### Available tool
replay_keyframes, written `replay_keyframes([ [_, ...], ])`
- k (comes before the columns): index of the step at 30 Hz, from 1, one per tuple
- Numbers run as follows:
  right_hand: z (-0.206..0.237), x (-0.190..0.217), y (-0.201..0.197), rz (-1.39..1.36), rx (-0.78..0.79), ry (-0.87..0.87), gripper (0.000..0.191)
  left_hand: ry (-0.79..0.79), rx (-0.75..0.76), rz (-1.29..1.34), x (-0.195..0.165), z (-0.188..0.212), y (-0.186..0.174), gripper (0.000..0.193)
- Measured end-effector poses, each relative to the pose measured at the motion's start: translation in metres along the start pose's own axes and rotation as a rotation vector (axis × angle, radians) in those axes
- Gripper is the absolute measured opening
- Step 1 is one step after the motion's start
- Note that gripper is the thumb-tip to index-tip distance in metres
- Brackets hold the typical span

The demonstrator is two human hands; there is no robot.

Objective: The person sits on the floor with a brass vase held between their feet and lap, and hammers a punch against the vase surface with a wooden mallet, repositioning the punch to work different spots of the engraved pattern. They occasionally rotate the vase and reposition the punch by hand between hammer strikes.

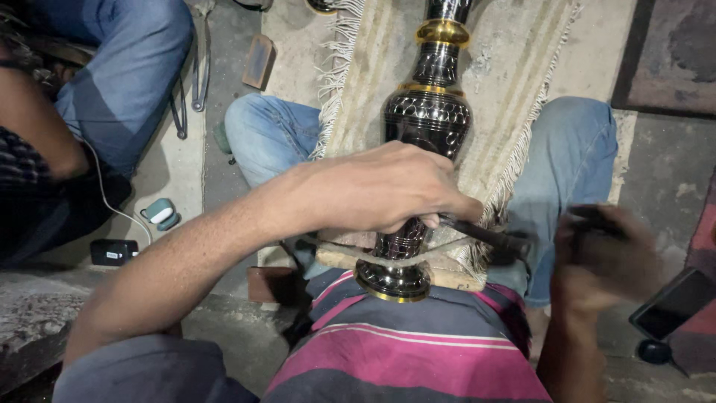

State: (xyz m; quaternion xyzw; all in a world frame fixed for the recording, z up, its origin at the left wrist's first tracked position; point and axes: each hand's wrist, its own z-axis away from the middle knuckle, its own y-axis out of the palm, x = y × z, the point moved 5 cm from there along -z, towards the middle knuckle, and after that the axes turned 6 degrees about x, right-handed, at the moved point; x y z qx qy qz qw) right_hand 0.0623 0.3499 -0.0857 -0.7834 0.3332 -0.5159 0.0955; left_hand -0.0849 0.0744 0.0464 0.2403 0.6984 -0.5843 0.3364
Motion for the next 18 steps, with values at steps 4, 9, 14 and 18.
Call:
replay_keyframes([
  [4, -0.017, 0.0, -0.001, -0.249, 0.049, 0.213, 0.035, -0.122, -0.006, -0.004, 0.001, 0.007, 0.002, 0.05],
  [9, -0.065, 0.041, -0.005, -0.225, 0.092, 0.31, 0.047, -0.175, -0.237, -0.021, -0.01, 0.022, 0.004, 0.029],
  [14, -0.112, 0.084, -0.001, 0.045, 0.312, 0.081, 0.037, -0.327, -0.491, 0.095, -0.013, 0.039, 0.018, 0.027],
  [18, -0.126, 0.086, -0.001, 0.062, 0.377, 0.122, 0.023, -0.376, -0.569, 0.07, -0.014, 0.047, 0.03, 0.03],
])
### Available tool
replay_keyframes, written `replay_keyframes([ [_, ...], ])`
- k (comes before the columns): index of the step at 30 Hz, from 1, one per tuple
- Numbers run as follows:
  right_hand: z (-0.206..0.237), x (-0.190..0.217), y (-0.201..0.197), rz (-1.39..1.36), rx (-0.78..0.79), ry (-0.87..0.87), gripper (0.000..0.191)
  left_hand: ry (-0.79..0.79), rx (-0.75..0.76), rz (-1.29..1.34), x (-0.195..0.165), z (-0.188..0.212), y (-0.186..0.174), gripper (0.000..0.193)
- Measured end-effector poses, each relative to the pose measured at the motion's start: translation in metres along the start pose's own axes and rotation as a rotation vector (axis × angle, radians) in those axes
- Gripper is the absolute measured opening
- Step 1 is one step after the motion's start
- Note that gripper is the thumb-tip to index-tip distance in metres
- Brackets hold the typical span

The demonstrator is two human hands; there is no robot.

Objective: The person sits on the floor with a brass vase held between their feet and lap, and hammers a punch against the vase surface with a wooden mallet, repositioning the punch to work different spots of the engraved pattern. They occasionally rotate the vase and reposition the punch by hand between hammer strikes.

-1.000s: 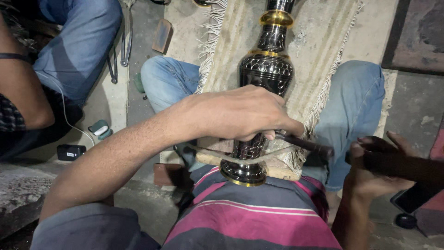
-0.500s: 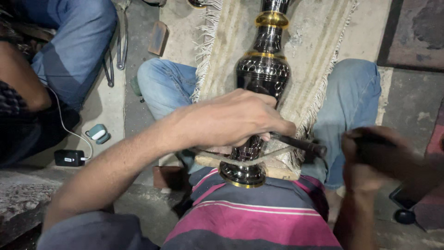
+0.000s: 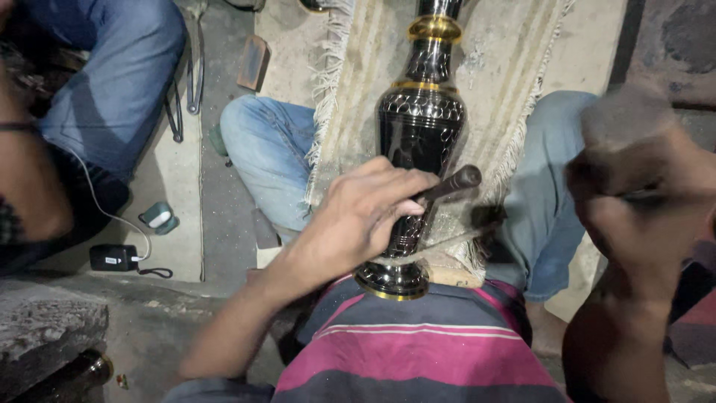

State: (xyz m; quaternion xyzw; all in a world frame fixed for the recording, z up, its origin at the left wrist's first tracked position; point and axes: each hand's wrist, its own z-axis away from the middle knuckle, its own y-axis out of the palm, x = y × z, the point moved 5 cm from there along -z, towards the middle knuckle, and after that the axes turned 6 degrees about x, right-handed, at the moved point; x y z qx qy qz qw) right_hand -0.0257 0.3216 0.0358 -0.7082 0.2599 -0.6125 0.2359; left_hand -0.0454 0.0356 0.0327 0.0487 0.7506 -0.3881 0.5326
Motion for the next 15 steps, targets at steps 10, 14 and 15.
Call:
replay_keyframes([
  [10, 0.009, -0.014, 0.076, -0.758, -0.084, 0.07, 0.059, -0.313, -0.49, 0.388, 0.004, 0.02, 0.025, 0.025],
  [14, 0.01, -0.041, 0.093, -0.58, 0.059, 0.163, 0.04, -0.227, -0.554, -0.045, -0.013, 0.017, 0.03, 0.019],
  [15, 0.006, -0.041, 0.085, -0.432, 0.064, 0.199, 0.035, -0.21, -0.57, -0.048, -0.015, 0.016, 0.031, 0.019],
])
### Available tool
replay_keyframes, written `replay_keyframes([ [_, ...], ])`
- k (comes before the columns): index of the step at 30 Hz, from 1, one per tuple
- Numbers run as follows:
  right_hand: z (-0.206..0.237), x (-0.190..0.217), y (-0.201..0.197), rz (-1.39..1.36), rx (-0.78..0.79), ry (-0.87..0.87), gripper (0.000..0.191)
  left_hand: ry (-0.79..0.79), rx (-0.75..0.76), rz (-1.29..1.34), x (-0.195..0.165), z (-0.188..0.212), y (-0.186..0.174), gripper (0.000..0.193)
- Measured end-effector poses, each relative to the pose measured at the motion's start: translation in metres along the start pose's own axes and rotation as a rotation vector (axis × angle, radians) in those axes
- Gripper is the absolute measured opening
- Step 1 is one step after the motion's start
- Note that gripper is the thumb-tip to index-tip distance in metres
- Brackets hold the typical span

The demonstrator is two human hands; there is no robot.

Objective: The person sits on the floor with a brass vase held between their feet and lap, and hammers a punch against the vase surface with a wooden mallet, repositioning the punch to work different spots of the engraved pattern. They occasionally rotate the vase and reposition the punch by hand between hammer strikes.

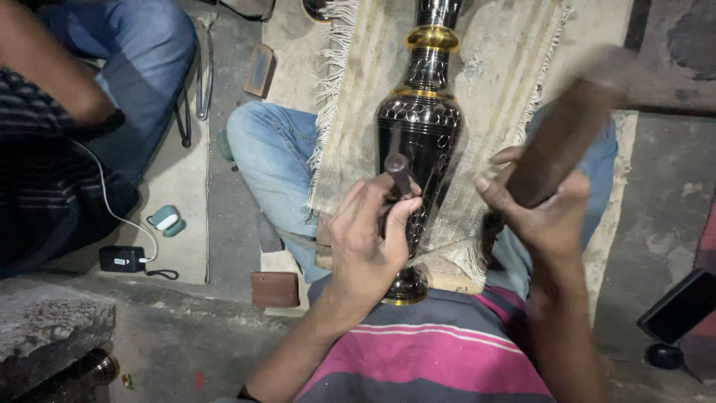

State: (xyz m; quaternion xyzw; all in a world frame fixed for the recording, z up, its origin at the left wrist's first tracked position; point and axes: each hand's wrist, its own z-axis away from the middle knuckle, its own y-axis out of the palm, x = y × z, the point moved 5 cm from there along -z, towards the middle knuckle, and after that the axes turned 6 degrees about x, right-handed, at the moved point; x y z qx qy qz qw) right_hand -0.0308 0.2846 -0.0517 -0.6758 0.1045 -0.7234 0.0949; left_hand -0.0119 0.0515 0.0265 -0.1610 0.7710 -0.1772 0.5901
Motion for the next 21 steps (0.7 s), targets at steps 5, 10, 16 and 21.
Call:
replay_keyframes([
  [5, -0.026, 0.102, -0.02, 0.504, 0.127, -0.378, 0.038, -0.111, -0.04, 0.169, 0.008, 0.002, 0.005, 0.015],
  [10, -0.036, 0.174, -0.021, 0.95, 0.158, -0.532, 0.049, -0.127, -0.057, 0.166, 0.012, 0.006, 0.007, 0.015],
  [16, -0.067, 0.211, -0.004, 0.994, 0.384, -0.432, 0.048, -0.024, -0.082, 0.05, 0.008, 0.007, 0.005, 0.015],
  [21, -0.068, 0.206, -0.005, 0.952, 0.417, -0.304, 0.041, 0.034, -0.032, -0.086, 0.003, 0.005, 0.004, 0.022],
])
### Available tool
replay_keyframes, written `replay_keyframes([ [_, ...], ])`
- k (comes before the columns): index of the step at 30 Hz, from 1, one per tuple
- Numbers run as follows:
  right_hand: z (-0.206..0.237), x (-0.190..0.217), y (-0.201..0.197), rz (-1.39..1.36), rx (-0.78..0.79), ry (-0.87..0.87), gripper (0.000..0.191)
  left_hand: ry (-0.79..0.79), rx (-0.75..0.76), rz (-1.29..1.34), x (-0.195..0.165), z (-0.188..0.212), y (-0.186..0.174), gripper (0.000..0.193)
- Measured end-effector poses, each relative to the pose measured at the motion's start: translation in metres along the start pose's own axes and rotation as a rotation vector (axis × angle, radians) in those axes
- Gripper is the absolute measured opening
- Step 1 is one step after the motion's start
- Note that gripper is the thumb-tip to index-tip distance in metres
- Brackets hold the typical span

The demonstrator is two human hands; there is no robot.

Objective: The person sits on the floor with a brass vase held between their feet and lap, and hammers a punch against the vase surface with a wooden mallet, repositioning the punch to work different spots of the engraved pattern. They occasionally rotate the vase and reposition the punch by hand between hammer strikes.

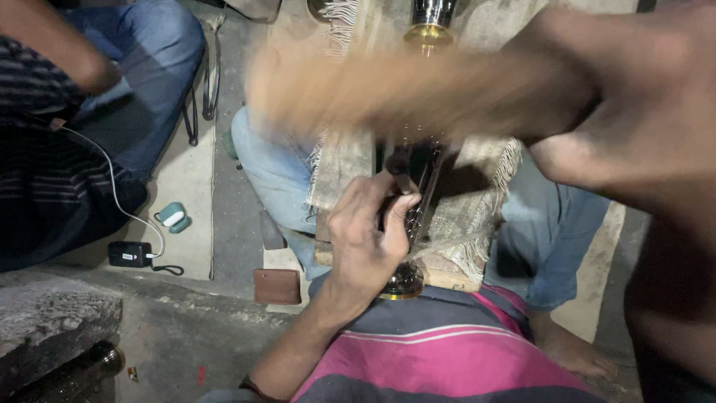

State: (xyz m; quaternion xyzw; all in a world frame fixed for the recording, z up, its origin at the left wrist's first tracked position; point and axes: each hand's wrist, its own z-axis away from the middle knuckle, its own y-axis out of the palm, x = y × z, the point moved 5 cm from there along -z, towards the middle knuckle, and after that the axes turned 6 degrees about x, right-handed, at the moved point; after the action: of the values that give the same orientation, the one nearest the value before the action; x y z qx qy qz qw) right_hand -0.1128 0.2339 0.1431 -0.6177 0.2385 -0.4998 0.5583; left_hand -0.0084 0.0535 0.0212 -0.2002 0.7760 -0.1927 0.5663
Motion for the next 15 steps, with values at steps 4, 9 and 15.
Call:
replay_keyframes([
  [4, 0.016, -0.022, 0.008, -0.148, -0.187, -0.135, 0.051, 0.021, 0.007, 0.004, -0.003, -0.003, -0.001, 0.021],
  [9, 0.022, -0.037, 0.017, -0.302, -0.11, -0.104, 0.059, -0.016, 0.005, 0.02, -0.003, -0.004, 0.0, 0.023],
  [15, 0.016, -0.02, 0.017, 0.12, -0.062, -0.191, 0.06, 0.02, -0.015, -0.007, -0.002, -0.003, 0.0, 0.02],
])
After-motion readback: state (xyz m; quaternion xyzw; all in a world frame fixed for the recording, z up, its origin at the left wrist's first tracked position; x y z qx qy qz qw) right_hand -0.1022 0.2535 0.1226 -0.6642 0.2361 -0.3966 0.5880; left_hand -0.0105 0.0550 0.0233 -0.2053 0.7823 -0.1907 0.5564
